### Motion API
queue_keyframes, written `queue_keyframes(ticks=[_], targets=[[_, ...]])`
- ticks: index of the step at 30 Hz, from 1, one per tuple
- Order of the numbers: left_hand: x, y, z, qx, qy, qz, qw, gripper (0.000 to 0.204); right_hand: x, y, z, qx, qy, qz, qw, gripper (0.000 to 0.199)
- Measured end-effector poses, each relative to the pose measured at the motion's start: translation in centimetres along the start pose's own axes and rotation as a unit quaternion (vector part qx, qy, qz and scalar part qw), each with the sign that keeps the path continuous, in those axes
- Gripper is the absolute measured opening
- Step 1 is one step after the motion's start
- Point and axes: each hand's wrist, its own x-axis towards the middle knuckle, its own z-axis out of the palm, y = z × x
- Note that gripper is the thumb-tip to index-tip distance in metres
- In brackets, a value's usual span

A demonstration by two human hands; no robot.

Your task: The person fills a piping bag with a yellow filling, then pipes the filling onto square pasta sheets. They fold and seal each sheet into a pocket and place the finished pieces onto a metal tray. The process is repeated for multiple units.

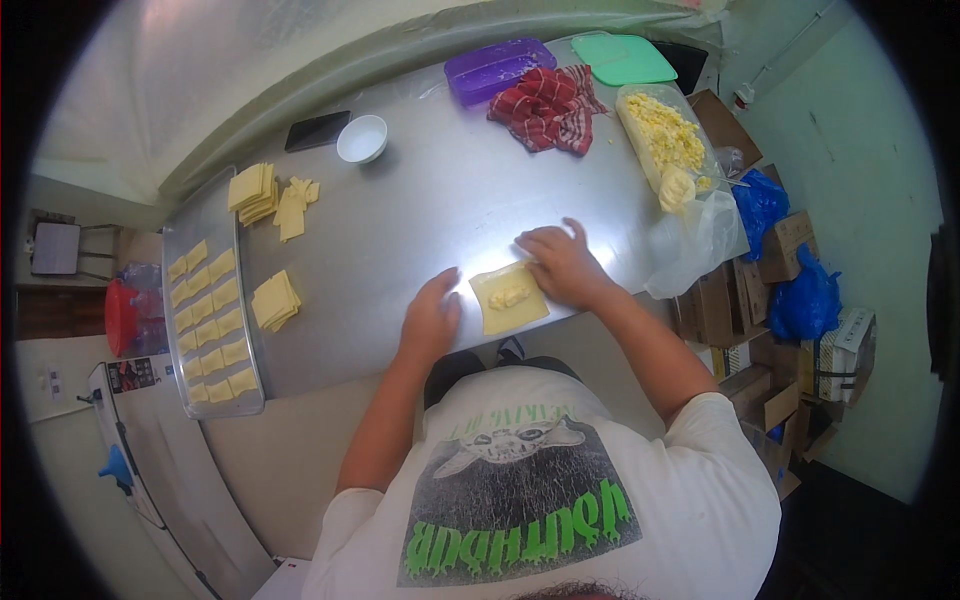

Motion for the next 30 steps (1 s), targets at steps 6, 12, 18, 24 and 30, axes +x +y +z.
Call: queue_keyframes(ticks=[6, 12, 18, 24, 30], targets=[[2.1, 0.7, 3.0, 0.161, -0.064, 0.101, 0.98, 0.043, 0.7, -0.4, 1.0, 0.011, -0.059, -0.065, 0.996, 0.042], [4.0, 2.1, 2.8, 0.076, -0.071, 0.028, 0.994, 0.039, 2.9, -0.5, 0.7, 0.07, -0.132, 0.031, 0.988, 0.034], [5.2, 2.9, 1.7, 0.06, -0.135, -0.005, 0.989, 0.034, 4.3, -0.5, -0.3, 0.097, -0.207, 0.053, 0.972, 0.017], [5.6, 2.8, 0.9, 0.013, -0.16, 0.003, 0.987, 0.029, 4.9, -0.2, -1.1, 0.156, -0.249, 0.075, 0.953, 0.019], [7.3, 2.2, -0.1, -0.027, -0.164, -0.022, 0.986, 0.026, 6.8, 0.3, -2.3, 0.179, -0.265, 0.088, 0.943, 0.021]])
